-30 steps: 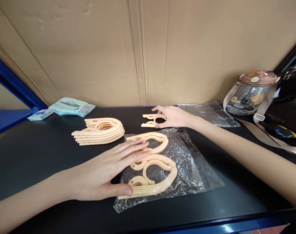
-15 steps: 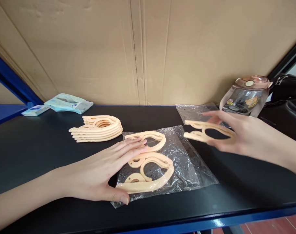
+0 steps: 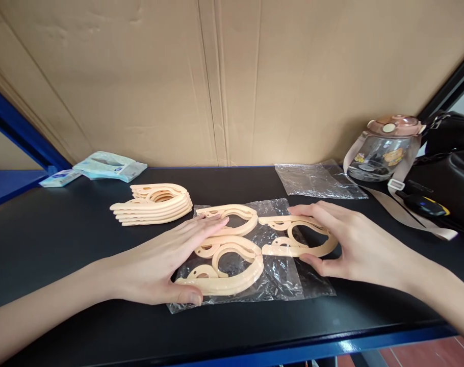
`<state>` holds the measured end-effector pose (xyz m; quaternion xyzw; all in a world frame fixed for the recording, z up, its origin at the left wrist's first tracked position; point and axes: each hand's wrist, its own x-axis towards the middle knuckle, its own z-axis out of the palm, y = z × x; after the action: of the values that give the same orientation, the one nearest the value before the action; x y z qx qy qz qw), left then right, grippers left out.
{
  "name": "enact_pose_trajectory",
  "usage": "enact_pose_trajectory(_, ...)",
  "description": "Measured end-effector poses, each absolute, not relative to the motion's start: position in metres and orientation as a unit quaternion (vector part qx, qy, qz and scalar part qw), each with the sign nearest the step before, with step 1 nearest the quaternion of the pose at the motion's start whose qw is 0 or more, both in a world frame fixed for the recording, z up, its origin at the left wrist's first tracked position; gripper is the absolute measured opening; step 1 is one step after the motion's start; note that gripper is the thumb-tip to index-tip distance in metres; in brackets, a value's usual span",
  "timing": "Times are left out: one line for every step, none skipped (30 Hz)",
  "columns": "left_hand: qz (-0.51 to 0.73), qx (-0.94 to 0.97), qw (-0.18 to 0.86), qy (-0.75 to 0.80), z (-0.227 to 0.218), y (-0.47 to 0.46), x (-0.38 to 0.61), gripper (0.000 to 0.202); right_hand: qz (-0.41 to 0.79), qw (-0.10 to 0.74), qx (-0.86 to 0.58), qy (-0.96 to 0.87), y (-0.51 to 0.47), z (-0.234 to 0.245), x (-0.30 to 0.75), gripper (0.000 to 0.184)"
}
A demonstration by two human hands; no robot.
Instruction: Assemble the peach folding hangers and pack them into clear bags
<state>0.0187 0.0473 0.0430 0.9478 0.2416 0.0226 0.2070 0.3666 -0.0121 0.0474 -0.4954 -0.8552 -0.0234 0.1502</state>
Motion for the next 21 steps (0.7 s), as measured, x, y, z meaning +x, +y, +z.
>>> enact_pose_trajectory(0.021,0.947,0.209,0.242,0.043,0.048,0.019,0.102,-0.014,0.154,-0.502,-0.851,-0.012,0.047,0.368,0.054)
enact_pose_trajectory(0.021,0.947,0.21,0.241,0.043,0.048,0.019,0.101,-0.006,0.159,-0.508,-0.846,-0.012,0.047,0.37,0.053)
enact_pose_trajectory(0.023,0.947,0.211,0.241,0.043,0.048,0.02,0.101,0.003,0.164,-0.514,-0.842,-0.012,0.047,0.37,0.053)
enact_pose_trajectory(0.027,0.948,0.211,0.238,0.042,0.048,0.02,0.1,0.011,0.17,-0.519,-0.838,-0.012,0.046,0.37,0.053)
enact_pose_trajectory(0.032,0.948,0.212,0.235,0.042,0.048,0.021,0.1,0.022,0.173,-0.519,-0.837,-0.011,0.045,0.368,0.054)
enact_pose_trajectory(0.036,0.949,0.213,0.231,0.042,0.048,0.022,0.1,0.034,0.173,-0.515,-0.839,-0.011,0.044,0.364,0.055)
enact_pose_trajectory(0.042,0.949,0.214,0.228,0.041,0.048,0.023,0.1,0.046,0.173,-0.509,-0.842,-0.009,0.042,0.36,0.056)
enact_pose_trajectory(0.047,0.949,0.215,0.224,0.041,0.047,0.023,0.101,0.058,0.172,-0.5,-0.847,-0.008,0.041,0.354,0.056)
enact_pose_trajectory(0.052,0.95,0.217,0.22,0.04,0.047,0.024,0.101,0.07,0.175,-0.491,-0.851,-0.006,0.039,0.349,0.056)
enact_pose_trajectory(0.057,0.95,0.218,0.217,0.04,0.047,0.024,0.101,0.082,0.179,-0.483,-0.853,-0.005,0.037,0.344,0.056)
enact_pose_trajectory(0.062,0.95,0.218,0.214,0.04,0.047,0.024,0.101,0.094,0.185,-0.476,-0.855,-0.004,0.036,0.34,0.056)
enact_pose_trajectory(0.064,0.951,0.217,0.213,0.04,0.046,0.024,0.1,0.104,0.189,-0.472,-0.855,-0.003,0.036,0.337,0.057)
enact_pose_trajectory(0.063,0.951,0.216,0.214,0.041,0.046,0.024,0.099,0.114,0.185,-0.47,-0.855,-0.002,0.035,0.336,0.06)
enact_pose_trajectory(0.06,0.951,0.214,0.217,0.041,0.046,0.024,0.098,0.121,0.177,-0.472,-0.855,-0.002,0.035,0.337,0.064)
enact_pose_trajectory(0.056,0.951,0.21,0.221,0.041,0.046,0.024,0.096,0.123,0.166,-0.479,-0.853,-0.003,0.035,0.34,0.07)
enact_pose_trajectory(0.051,0.951,0.206,0.225,0.041,0.046,0.024,0.095,0.123,0.154,-0.49,-0.849,-0.003,0.035,0.345,0.076)
enact_pose_trajectory(0.048,0.952,0.201,0.227,0.042,0.046,0.024,0.093,0.123,0.143,-0.502,-0.844,-0.003,0.034,0.351,0.082)
enact_pose_trajectory(0.046,0.952,0.197,0.228,0.042,0.045,0.023,0.092,0.127,0.132,-0.514,-0.838,-0.003,0.034,0.357,0.086)
enact_pose_trajectory(0.047,0.953,0.194,0.228,0.042,0.045,0.023,0.092,0.134,0.124,-0.521,-0.834,-0.003,0.034,0.362,0.09)
enact_pose_trajectory(0.05,0.953,0.192,0.228,0.042,0.045,0.023,0.092,0.143,0.117,-0.524,-0.831,-0.003,0.034,0.367,0.092)
enact_pose_trajectory(0.054,0.953,0.192,0.227,0.042,0.045,0.023,0.093,0.153,0.113,-0.526,-0.829,-0.002,0.034,0.369,0.093)
